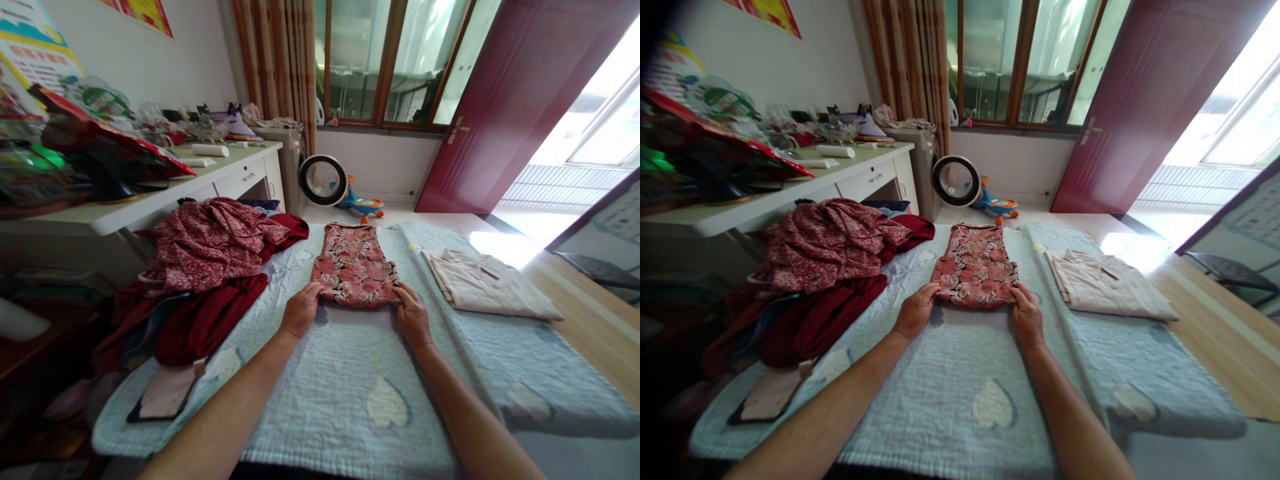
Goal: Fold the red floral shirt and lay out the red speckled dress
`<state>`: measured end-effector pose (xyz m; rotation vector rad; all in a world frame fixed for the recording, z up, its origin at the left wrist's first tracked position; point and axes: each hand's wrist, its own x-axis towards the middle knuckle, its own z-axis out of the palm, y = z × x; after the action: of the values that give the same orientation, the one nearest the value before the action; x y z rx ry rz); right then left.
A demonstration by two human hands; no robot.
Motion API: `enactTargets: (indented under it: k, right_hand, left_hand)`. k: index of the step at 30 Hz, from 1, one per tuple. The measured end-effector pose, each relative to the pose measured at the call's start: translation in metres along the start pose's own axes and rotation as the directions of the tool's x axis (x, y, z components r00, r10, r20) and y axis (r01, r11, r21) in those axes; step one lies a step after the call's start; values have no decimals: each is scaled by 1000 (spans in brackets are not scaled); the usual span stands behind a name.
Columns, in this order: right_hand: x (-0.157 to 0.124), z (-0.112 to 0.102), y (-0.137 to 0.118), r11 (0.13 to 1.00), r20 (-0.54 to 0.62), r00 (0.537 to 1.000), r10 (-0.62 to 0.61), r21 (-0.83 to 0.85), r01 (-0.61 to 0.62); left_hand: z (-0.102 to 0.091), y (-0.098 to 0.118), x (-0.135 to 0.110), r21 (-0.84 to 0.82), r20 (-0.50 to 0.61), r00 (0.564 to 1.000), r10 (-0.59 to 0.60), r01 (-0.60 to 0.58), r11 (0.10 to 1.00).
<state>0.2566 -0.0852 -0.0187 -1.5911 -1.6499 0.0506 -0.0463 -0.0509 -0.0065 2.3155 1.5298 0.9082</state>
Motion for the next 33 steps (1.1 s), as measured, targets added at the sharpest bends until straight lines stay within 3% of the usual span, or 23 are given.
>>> enactTargets:
  k: [13, 33]
  right_hand:
    - [4, 2, 3, 991, 21, 991, -133, 34, 133]
    - [5, 5, 8, 984, -32, 985, -168, 52, 170]
  left_hand:
    - [1, -1, 1, -41, -41, 999, 21, -23, 999]
    - [4, -2, 2, -29, -20, 1000, 8, -9, 1000]
